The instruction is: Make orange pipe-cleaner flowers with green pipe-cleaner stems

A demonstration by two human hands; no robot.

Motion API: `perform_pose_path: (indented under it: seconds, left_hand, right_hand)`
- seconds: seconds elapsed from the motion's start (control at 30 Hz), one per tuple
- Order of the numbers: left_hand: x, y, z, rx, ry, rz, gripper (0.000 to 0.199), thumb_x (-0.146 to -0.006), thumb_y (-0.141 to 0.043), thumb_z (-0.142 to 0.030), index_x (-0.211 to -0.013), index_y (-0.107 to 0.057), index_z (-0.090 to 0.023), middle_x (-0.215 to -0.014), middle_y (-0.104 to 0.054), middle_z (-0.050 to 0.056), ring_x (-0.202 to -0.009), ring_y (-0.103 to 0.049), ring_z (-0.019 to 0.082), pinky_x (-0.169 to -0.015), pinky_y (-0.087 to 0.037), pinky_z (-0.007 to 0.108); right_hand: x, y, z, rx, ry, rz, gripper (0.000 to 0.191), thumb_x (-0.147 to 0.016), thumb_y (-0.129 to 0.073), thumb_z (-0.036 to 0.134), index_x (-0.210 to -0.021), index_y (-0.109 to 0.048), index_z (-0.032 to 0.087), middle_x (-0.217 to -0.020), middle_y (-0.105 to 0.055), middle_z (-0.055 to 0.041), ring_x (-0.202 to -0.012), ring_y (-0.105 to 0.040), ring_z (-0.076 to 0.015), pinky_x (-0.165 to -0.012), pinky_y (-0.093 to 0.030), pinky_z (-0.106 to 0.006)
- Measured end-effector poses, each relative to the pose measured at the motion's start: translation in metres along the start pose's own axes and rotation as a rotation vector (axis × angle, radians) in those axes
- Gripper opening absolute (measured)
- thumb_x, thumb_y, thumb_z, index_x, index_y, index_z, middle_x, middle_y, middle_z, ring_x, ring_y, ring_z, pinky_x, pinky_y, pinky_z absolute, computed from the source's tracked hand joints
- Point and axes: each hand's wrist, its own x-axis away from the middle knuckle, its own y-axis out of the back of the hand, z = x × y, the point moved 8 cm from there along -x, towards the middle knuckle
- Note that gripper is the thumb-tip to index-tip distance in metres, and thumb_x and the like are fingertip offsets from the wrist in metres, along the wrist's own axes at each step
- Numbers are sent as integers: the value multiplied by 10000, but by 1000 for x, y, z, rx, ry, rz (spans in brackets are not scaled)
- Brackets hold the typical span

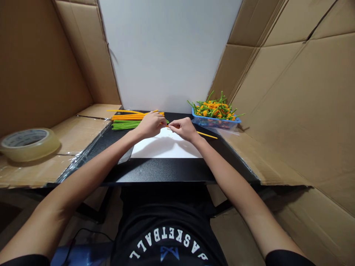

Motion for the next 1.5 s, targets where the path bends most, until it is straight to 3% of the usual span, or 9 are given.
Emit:
perform_pose_path:
  seconds: [0.3,0.5,0.63,0.7,0.8,0.9,1.0,1.17,1.5]
  left_hand:
    - [0,-8,18,348,228,113,156,-796,-609,-205,-814,-753,-149,-835,-754,84,-792,-656,209,-703,-429,309]
    - [15,-39,36,859,480,438,131,-748,-609,-256,-662,-638,-161,-693,-648,55,-630,-537,143,-601,-415,279]
    - [21,-48,34,1070,461,609,187,-772,-570,-270,-605,-563,-185,-652,-588,50,-585,-489,136,-581,-423,286]
    - [19,-45,38,1000,444,555,215,-793,-582,-312,-618,-584,-186,-667,-602,49,-595,-503,139,-585,-423,288]
    - [10,-27,42,689,364,305,253,-830,-623,-406,-751,-679,-174,-754,-673,60,-667,-567,160,-628,-436,294]
    - [3,-2,23,297,130,12,252,-840,-679,-390,-960,-719,-172,-958,-725,87,-844,-634,206,-740,-470,318]
    - [5,9,-4,7,-111,-124,179,-920,-620,-318,-972,-720,-179,-949,-716,94,-898,-632,218,-798,-479,338]
    - [11,15,-17,-128,-257,-216,325,-1031,-451,-337,-927,-719,-185,-891,-706,82,-819,-612,185,-738,-471,313]
    - [11,11,-15,-33,-136,-115,291,-978,-444,-265,-933,-722,-190,-908,-708,98,-870,-625,211,-758,-455,333]
  right_hand:
    - [1,-1,16,297,187,8,174,-865,-618,194,-832,-786,166,-771,-760,-62,-688,-639,-167,-681,-414,-273]
    - [7,-13,43,528,439,43,282,-950,-501,150,-754,-703,153,-711,-688,-76,-690,-551,-176,-675,-372,-298]
    - [10,-18,55,602,539,49,362,-998,-417,152,-740,-671,156,-690,-654,-78,-692,-513,-184,-705,-374,-322]
    - [9,-17,52,581,515,39,356,-996,-421,157,-767,-694,151,-702,-666,-84,-700,-524,-185,-709,-383,-322]
    - [4,-9,33,438,334,-9,270,-945,-502,172,-814,-736,146,-737,-707,-87,-705,-569,-182,-694,-403,-305]
    - [1,2,6,187,54,-70,203,-882,-576,206,-837,-766,151,-776,-749,-73,-680,-616,-168,-676,-433,-280]
    - [1,5,-8,16,-128,-92,201,-842,-613,261,-802,-780,157,-714,-742,-48,-628,-613,-155,-644,-439,-266]
    - [0,2,-11,-164,-239,-46,211,-801,-634,293,-752,-769,139,-567,-662,-15,-519,-553,-122,-577,-413,-249]
    - [1,4,-7,-194,-270,-48,192,-776,-648,296,-727,-754,144,-570,-667,-19,-511,-566,-123,-556,-418,-244]
